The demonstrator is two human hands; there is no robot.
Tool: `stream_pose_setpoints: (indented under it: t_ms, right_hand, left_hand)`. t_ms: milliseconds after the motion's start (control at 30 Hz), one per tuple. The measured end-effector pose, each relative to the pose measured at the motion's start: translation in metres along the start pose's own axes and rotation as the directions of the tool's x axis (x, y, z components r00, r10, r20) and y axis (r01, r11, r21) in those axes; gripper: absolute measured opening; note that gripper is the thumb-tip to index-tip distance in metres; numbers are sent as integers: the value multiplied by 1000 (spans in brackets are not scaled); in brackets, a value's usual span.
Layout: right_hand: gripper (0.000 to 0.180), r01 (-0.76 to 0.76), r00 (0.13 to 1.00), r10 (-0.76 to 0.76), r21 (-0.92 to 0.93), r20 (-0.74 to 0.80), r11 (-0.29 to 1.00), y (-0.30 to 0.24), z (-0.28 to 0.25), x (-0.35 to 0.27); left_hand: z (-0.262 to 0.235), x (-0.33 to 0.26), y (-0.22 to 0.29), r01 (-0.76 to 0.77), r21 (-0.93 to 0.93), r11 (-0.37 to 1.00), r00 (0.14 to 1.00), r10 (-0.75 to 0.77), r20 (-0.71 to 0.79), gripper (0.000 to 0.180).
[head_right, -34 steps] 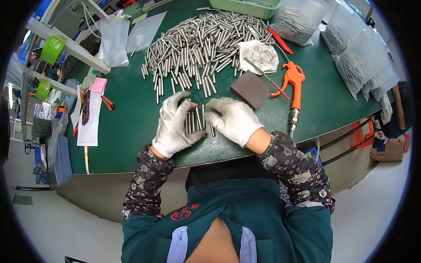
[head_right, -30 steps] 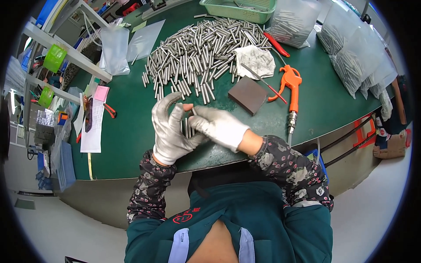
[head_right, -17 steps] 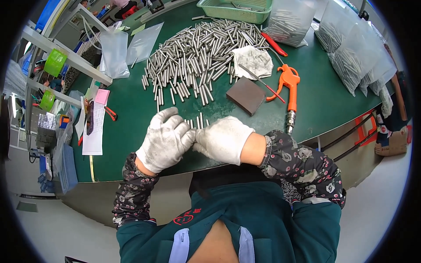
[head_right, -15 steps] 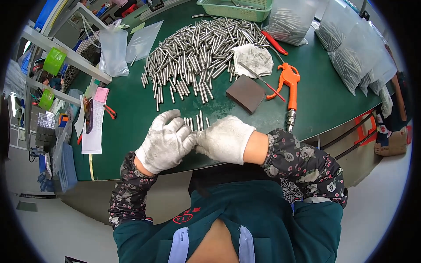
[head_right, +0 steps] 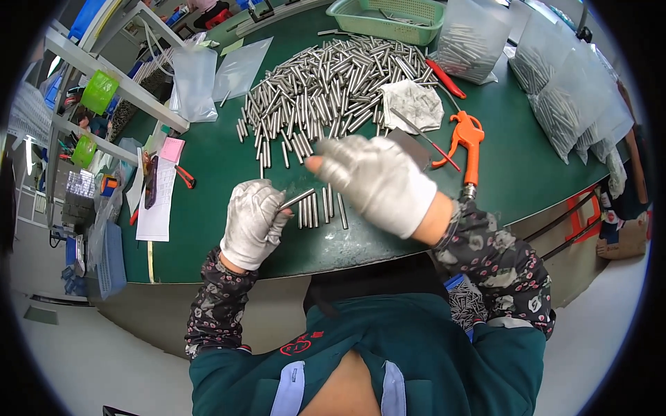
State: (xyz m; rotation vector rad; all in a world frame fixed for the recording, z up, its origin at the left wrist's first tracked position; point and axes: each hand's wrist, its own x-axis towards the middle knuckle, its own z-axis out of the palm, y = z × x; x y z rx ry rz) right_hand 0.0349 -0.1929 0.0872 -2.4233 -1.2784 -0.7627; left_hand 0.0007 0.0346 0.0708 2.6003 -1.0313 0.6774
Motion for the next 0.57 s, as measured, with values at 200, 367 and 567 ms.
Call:
stream_pose_setpoints:
  t_ms: [200, 367, 567]
  right_hand:
    - [49, 120, 983, -111, -57, 144, 991, -41, 21, 6]
    - [24, 160, 947, -157, 15, 279, 987, -24, 8, 12]
    - [20, -333, 895, 293, 67, 335, 941, -19, -1, -12]
  left_hand:
    - [11, -9, 24, 500, -776, 385, 849, -396, 350, 26]
    - [-5, -7, 20, 593, -718, 364, 804, -317, 503, 30]
    - [6, 6, 5, 292, -652, 700, 956, -221, 190, 20]
